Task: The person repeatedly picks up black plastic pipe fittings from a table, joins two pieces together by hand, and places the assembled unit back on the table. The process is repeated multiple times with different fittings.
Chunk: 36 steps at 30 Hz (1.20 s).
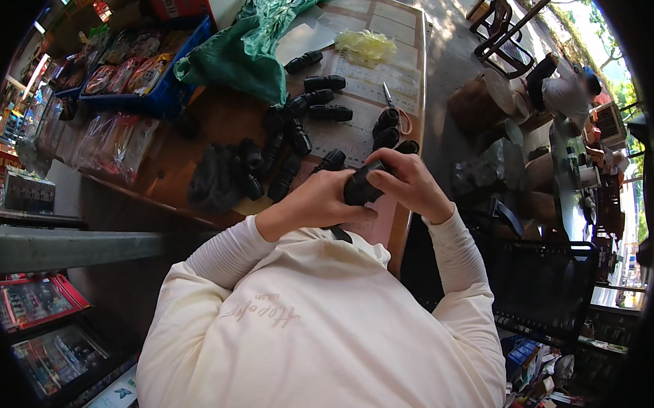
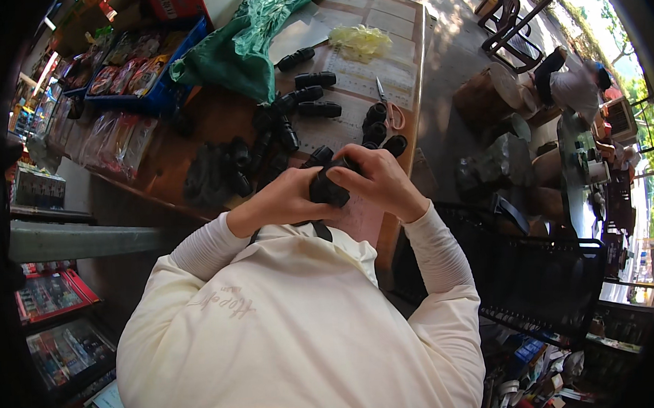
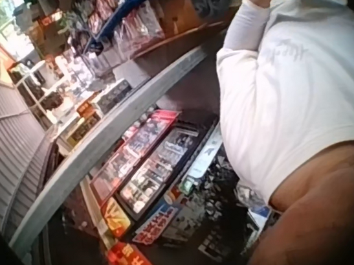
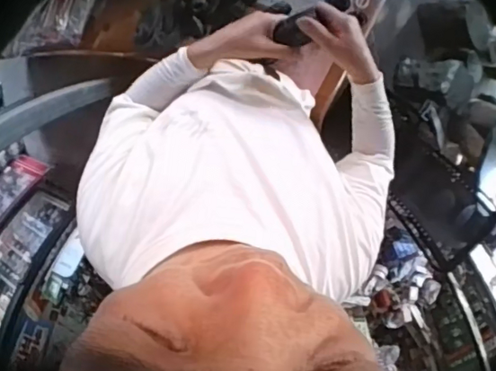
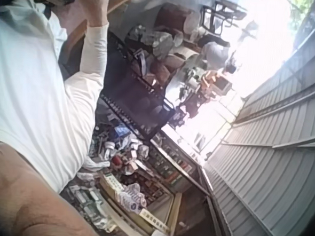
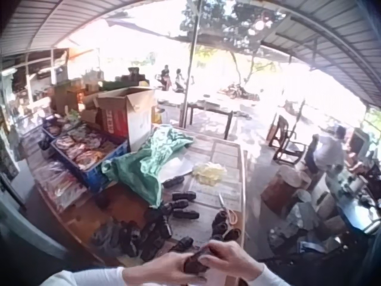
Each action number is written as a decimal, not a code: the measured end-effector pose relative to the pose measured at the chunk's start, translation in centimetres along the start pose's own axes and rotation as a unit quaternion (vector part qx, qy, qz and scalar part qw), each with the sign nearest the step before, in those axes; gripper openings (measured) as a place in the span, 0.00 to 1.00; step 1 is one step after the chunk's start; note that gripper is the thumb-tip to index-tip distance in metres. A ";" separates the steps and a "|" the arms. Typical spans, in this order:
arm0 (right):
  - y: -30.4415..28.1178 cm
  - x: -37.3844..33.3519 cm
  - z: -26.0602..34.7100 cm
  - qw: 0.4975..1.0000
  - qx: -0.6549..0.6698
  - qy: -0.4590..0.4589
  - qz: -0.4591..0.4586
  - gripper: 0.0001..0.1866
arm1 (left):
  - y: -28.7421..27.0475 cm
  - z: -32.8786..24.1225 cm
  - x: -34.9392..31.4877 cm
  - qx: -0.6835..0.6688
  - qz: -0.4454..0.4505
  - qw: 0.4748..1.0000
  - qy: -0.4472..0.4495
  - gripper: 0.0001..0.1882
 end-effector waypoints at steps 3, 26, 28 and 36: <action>-0.2 -0.6 2.3 0.968 0.142 -0.191 0.076 0.19 | 0.9 1.2 -1.1 -0.548 0.338 0.755 -0.125 0.27; 3.6 -0.8 -4.2 0.770 0.627 -0.111 0.021 0.25 | -0.1 1.8 -1.0 -0.134 -0.022 0.990 0.043 0.30; 4.0 -0.8 -4.7 0.757 0.642 -0.115 0.027 0.25 | -0.1 1.7 -1.2 -0.115 -0.033 0.991 0.056 0.29; 6.0 -1.3 -5.5 0.711 0.699 -0.078 -0.006 0.24 | -0.7 0.9 -2.0 -0.014 -0.061 0.991 0.120 0.29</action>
Point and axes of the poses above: each hand's wrist, its own x-axis towards the middle knuckle, its own y-axis out of the palm, z = x × y, the point moved 3 cm from there along x, towards the middle knuckle, and after that the axes turned 1 degree about y, right-handed, at the moved point
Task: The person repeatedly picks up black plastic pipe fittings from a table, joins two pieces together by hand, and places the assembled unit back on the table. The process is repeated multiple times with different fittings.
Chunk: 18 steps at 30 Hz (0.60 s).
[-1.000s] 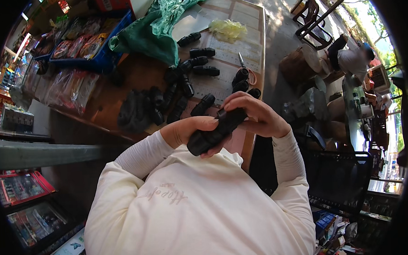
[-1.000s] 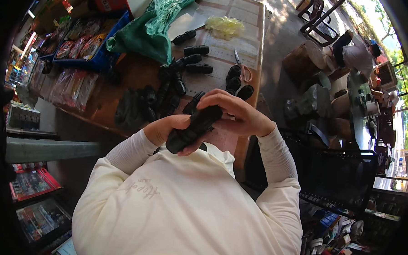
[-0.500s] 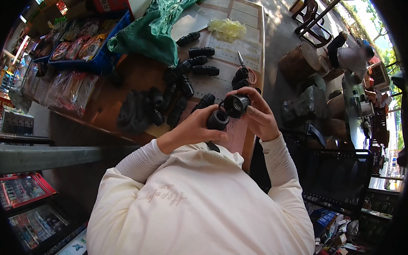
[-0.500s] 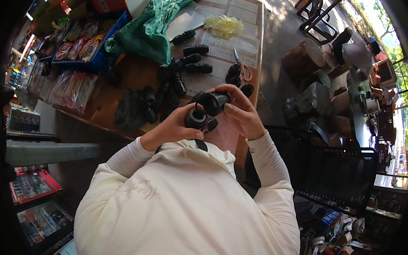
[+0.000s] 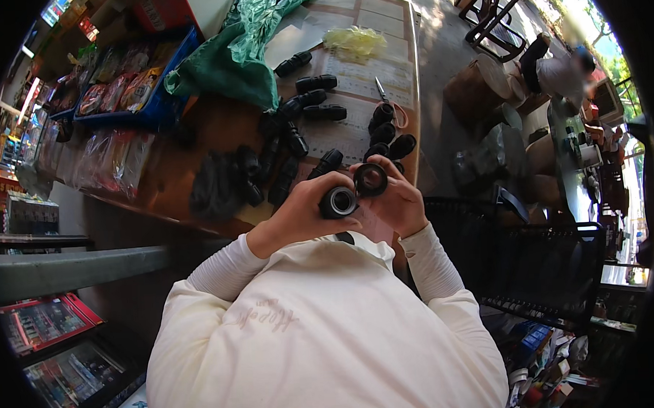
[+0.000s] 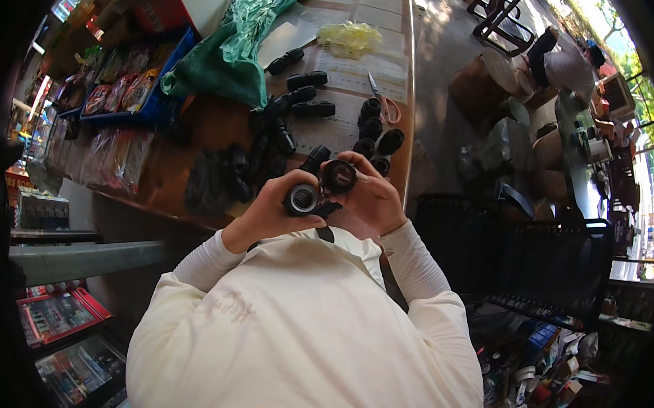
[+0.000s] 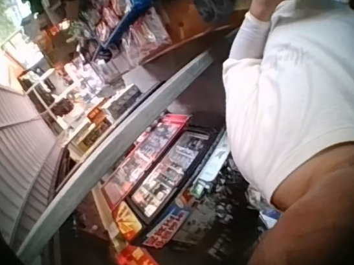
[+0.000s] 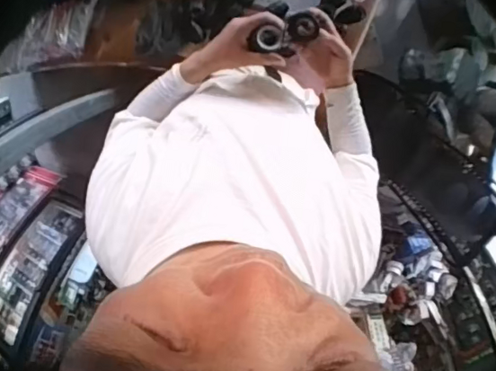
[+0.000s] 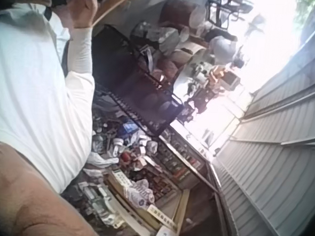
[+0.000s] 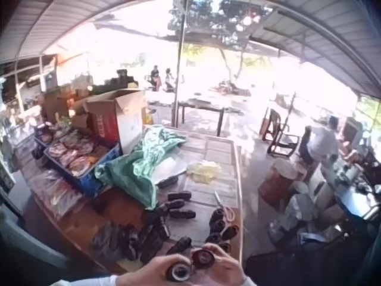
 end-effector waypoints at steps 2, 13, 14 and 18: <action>-0.8 -0.4 -1.0 0.999 0.026 0.020 -0.008 0.25 | -0.1 -0.5 0.2 -0.007 0.003 1.000 0.009 0.31; -1.8 -1.1 -4.3 0.985 0.159 0.059 0.029 0.24 | -1.6 1.3 -1.5 -0.043 -0.032 0.997 -0.047 0.25; -1.7 -1.1 -4.2 0.987 0.152 0.055 0.023 0.25 | -1.7 1.5 -2.0 0.004 -0.013 0.999 -0.038 0.21; -1.8 -0.6 -4.5 0.994 0.106 0.037 -0.008 0.28 | -0.5 0.3 -2.2 0.060 0.049 0.997 0.029 0.20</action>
Point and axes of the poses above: each hand's wrist, its own x-axis towards the middle knuckle, its own y-axis out of the palm, z = x × y, the point moved 3 cm from there along x, towards the middle knuckle, and after that the axes turned 1 degree about y, right-handed, at the moved point
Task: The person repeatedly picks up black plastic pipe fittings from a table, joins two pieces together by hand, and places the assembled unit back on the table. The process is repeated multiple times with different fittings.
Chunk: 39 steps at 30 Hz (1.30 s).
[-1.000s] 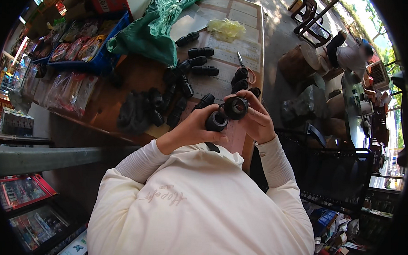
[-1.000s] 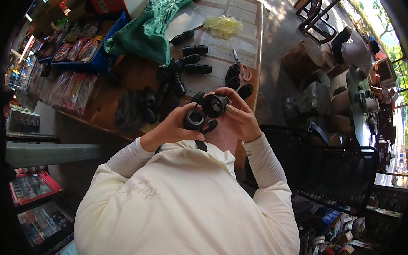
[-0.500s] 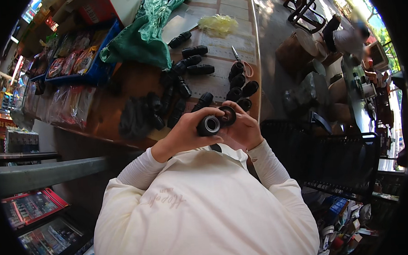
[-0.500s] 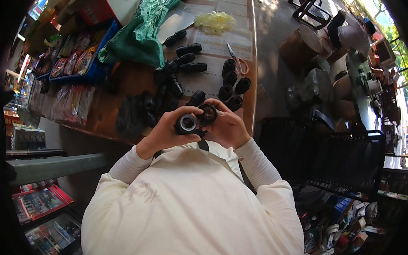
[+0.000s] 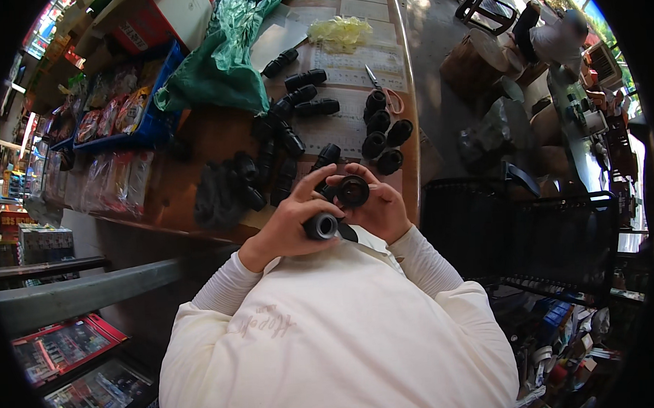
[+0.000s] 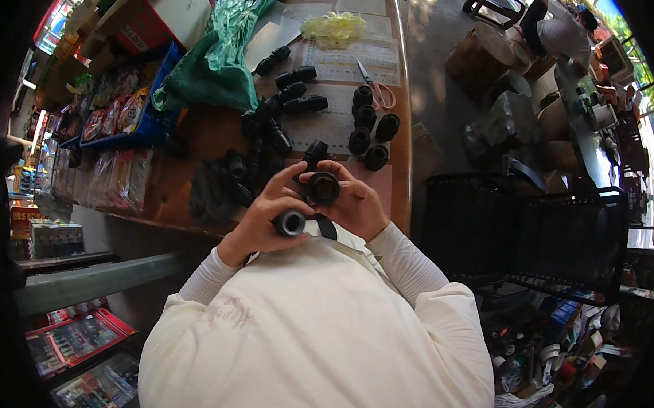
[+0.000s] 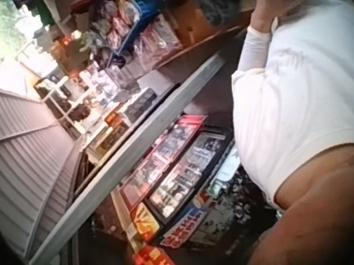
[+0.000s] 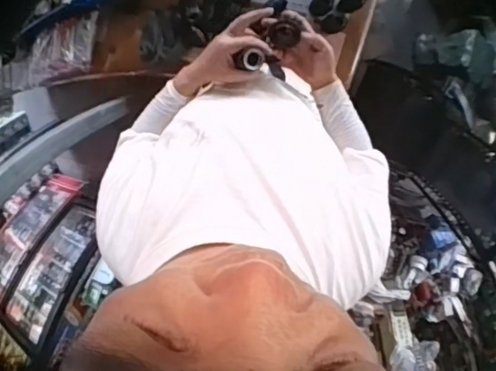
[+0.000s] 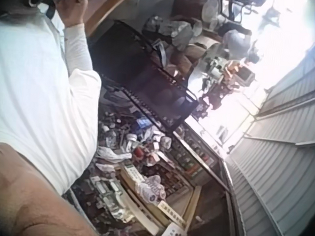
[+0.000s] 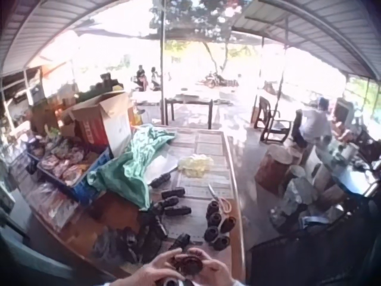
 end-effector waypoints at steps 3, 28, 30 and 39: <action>0.8 0.3 -0.3 0.997 -0.061 -0.008 -0.049 0.31 | 1.1 0.0 0.6 0.049 0.030 0.998 0.036 0.23; 8.3 -0.6 3.6 0.355 -0.908 -0.220 0.010 0.13 | 1.2 0.9 0.3 0.124 -0.042 0.990 0.042 0.27; 8.3 -0.5 3.6 0.354 -0.910 -0.215 0.001 0.14 | 1.1 0.8 0.3 0.122 -0.038 0.991 0.032 0.27; 9.0 -0.7 4.0 0.371 -0.907 -0.195 0.027 0.16 | 0.9 0.6 0.5 0.146 -0.013 0.989 0.036 0.28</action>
Point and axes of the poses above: each hand's wrist, its own x-axis towards the middle knuckle, its own y-axis out of the palm, z = x × y, the point moved 3 cm from there along x, towards the middle knuckle, and after that the axes turned 1 degree about y, right-handed, at the moved point
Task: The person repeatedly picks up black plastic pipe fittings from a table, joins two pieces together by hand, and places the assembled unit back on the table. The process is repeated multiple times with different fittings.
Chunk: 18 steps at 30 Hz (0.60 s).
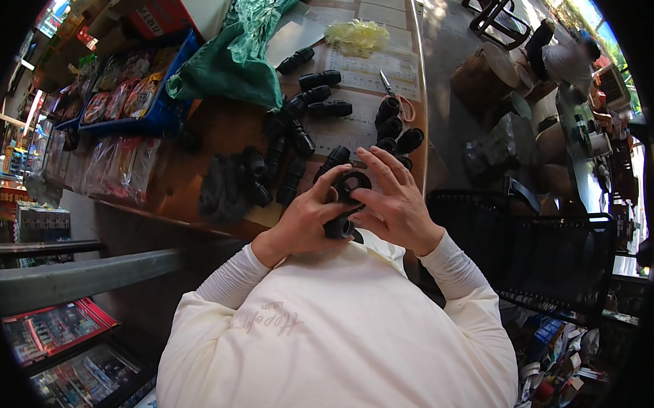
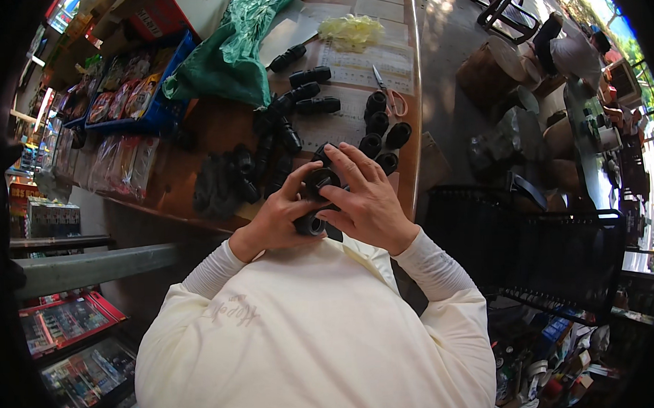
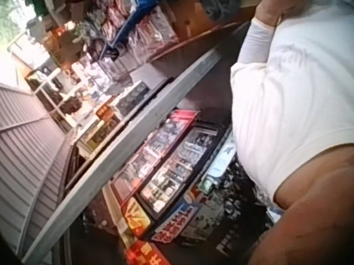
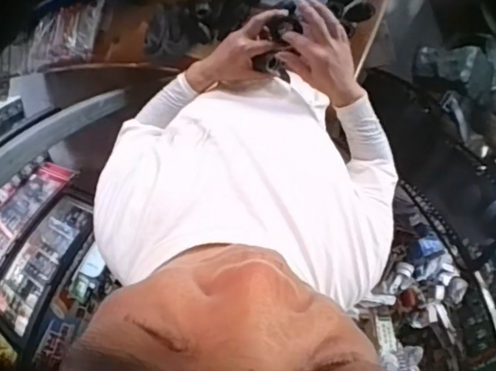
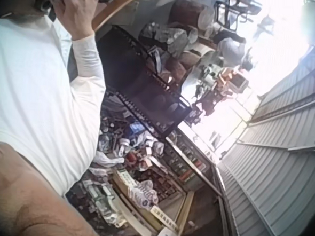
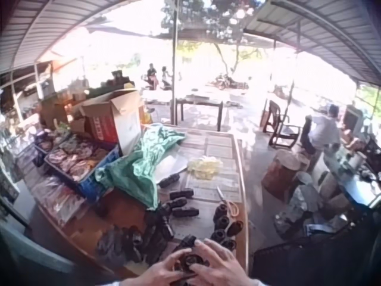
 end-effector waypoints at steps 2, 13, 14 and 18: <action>0.2 0.0 0.0 1.000 -0.016 0.009 -0.010 0.16 | 0.0 -0.1 0.0 0.007 -0.007 1.000 0.002 0.29; -0.3 0.1 0.1 0.998 0.020 -0.018 -0.052 0.18 | -0.1 0.0 0.0 -0.049 0.003 0.999 -0.024 0.30; -0.2 0.1 0.1 0.998 0.021 -0.019 -0.049 0.18 | 0.0 0.1 0.0 -0.064 0.001 0.998 -0.026 0.30; -0.6 0.3 0.1 0.989 0.104 -0.020 -0.104 0.20 | -0.6 0.3 0.2 -0.117 -0.039 0.992 0.012 0.31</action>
Point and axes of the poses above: each hand's wrist, its own x-axis towards the middle knuckle, its own y-axis out of the palm, z = x × y, the point moved 3 cm from there along x, towards the middle knuckle, and after that the axes turned 1 degree about y, right-handed, at the moved point
